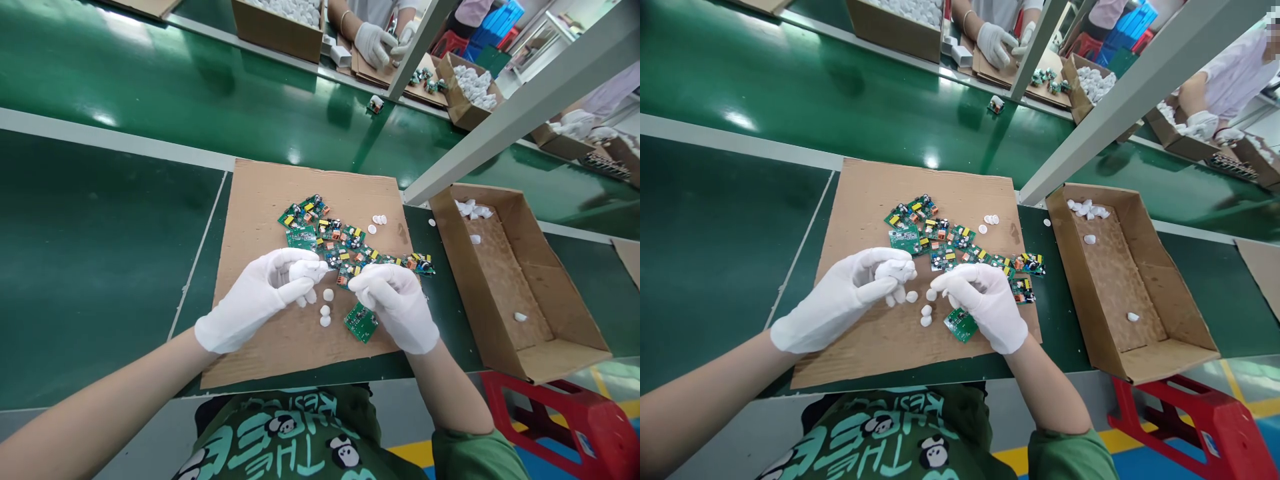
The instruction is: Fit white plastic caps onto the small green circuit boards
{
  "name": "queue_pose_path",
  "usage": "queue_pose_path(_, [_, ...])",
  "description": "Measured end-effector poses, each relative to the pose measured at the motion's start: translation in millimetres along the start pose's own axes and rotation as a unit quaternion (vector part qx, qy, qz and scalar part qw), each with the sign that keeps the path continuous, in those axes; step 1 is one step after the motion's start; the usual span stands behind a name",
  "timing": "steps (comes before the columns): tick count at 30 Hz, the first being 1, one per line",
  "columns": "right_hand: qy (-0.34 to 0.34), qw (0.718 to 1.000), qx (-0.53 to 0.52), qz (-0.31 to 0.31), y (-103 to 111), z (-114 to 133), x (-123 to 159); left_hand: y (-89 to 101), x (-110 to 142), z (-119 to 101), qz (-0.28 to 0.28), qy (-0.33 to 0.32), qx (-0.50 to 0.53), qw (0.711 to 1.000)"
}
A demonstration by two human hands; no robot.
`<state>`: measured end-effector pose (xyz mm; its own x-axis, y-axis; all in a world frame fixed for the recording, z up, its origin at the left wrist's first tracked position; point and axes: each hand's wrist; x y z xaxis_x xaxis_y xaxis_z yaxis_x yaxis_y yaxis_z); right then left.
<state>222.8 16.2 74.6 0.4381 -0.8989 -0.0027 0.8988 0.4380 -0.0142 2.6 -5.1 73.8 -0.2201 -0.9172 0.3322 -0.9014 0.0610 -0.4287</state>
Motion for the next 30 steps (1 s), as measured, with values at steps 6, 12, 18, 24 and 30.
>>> queue_pose_path(6, [-0.054,0.995,-0.079,0.042,-4.3,4.7,-2.7,1.0,-0.2,0.2,0.005,-0.003,0.022,1.0])
queue_pose_path(12, [-0.053,0.993,-0.065,0.084,-4.5,8.1,-3.1,0.8,0.1,0.3,0.002,-0.005,0.021,1.0])
queue_pose_path(18, [-0.039,0.998,-0.02,0.04,-2.8,6.3,2.0,-0.6,-0.5,-1.8,-0.002,-0.003,0.017,1.0])
queue_pose_path(24, [-0.028,0.999,-0.001,0.036,2.1,3.5,3.9,0.0,1.5,-2.5,-0.001,-0.002,0.027,1.0])
queue_pose_path(30, [-0.062,0.996,-0.05,0.037,-0.4,5.1,0.5,1.0,0.8,-2.2,0.006,-0.007,0.027,1.0])
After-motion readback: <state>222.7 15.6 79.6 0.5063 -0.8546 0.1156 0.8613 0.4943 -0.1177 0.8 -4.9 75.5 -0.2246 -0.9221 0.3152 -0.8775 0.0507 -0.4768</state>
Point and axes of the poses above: each hand's wrist, its own x-axis away from the middle knuckle, its own y-axis out of the back of the hand, z = x × y, and after that the axes turned 10 degrees about x, right-handed
